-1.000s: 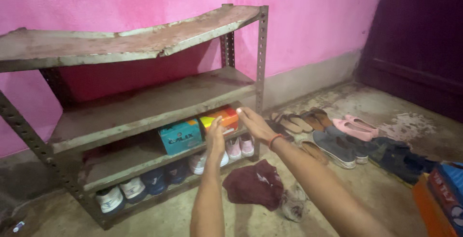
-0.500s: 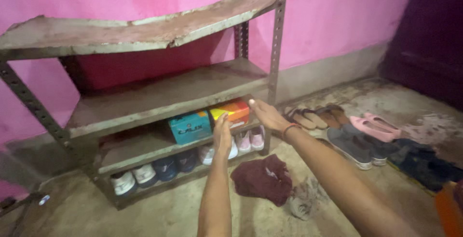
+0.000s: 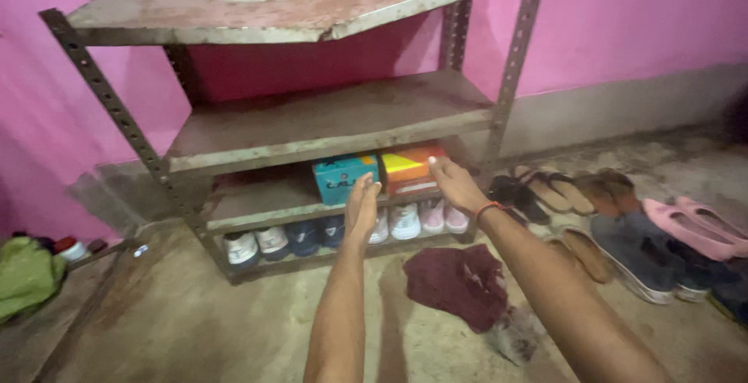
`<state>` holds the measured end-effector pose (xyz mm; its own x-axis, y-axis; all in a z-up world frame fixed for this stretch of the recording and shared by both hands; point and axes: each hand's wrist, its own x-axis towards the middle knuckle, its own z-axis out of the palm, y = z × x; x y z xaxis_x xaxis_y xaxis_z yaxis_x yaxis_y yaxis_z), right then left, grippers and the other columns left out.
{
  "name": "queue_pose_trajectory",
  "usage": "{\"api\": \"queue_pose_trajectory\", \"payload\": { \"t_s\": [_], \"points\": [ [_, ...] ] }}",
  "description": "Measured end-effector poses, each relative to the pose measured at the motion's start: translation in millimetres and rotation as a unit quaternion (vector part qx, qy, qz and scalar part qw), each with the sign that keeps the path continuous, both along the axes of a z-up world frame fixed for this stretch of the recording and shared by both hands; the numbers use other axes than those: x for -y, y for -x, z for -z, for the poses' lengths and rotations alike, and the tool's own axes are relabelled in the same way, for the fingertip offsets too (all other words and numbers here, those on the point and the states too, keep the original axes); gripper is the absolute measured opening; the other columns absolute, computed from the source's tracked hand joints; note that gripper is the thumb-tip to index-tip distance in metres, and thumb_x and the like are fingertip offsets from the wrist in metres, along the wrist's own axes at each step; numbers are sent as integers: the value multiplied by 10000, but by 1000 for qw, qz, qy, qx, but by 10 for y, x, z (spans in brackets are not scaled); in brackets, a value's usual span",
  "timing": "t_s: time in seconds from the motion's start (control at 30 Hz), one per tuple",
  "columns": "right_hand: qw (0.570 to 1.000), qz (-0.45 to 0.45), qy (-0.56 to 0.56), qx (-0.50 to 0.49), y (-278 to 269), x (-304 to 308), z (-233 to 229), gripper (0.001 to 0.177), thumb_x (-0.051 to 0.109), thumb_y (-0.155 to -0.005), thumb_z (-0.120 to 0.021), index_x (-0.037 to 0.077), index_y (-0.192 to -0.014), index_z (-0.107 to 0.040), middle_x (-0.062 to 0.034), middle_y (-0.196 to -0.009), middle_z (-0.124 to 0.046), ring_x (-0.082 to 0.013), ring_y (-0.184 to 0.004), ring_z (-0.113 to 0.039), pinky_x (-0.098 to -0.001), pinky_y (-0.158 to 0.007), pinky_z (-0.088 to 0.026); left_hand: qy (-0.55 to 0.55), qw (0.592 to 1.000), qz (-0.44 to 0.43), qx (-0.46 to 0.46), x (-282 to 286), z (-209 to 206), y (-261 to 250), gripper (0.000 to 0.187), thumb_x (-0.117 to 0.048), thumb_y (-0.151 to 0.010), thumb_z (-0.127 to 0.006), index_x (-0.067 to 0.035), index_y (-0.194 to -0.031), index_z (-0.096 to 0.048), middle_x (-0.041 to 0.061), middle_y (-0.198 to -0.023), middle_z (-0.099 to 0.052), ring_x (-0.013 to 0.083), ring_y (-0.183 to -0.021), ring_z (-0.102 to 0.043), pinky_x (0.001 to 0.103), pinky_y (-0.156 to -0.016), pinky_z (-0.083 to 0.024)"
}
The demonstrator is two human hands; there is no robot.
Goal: The person organizes footwear by picking up shoe boxes and pairs of shoes, moving them from the floor onto the shelves of a metal rack, and arranging them side-by-side.
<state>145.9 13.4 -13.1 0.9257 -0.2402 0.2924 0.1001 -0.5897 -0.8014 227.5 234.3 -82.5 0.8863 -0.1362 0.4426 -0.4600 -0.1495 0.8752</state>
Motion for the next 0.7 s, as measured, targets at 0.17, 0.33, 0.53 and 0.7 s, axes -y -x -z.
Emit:
{"api": "queue_pose_trajectory", "payload": {
  "t_s": [0.17, 0.33, 0.53, 0.7],
  "points": [
    [998, 18, -18, 54, -240, -275, 268, 489, 416, -986, -562, 35, -1281, -650, -212, -1071, -753, -322, -995, -752, -426, -897, -569, -19, 998, -44, -41, -226, -20, 5, 520, -327, -939, -558, -109, -1410, -583, 170, -1401, -644, 286, -1309, -605, 387, -1103, -440],
    [988, 10, 63, 139, -461, -304, 559, 421, 265, -910, -670, -2, -1236, -678, -227, -1165, -735, -341, -1135, -702, -423, -977, -533, -26, 998, -52, -30, -377, 72, -57, 534, -336, -932, -590, -107, -1413, -561, 176, -1407, -629, 302, -1315, -590, 396, -1100, -429],
    [988, 1, 57, 146, -522, -110, 710, 470, 207, -862, -660, -25, -1270, -633, -240, -1213, -712, -357, -1172, -693, -431, -1007, -530, -21, 998, -59, -21, -165, 42, -84, 573, -403, -925, -640, -101, -1406, -566, 173, -1410, -627, 305, -1313, -588, 402, -1093, -435],
    [993, 51, 76, 74, -373, 87, 556, 540, 198, -843, -701, -18, -1327, -596, -254, -1268, -679, -359, -1192, -651, -446, -1021, -498, 49, 991, 2, -121, 189, 48, -121, 634, -416, -883, -643, -117, -1429, -524, 119, -1439, -579, 276, -1256, -597, 418, -987, -515]
  ]
}}
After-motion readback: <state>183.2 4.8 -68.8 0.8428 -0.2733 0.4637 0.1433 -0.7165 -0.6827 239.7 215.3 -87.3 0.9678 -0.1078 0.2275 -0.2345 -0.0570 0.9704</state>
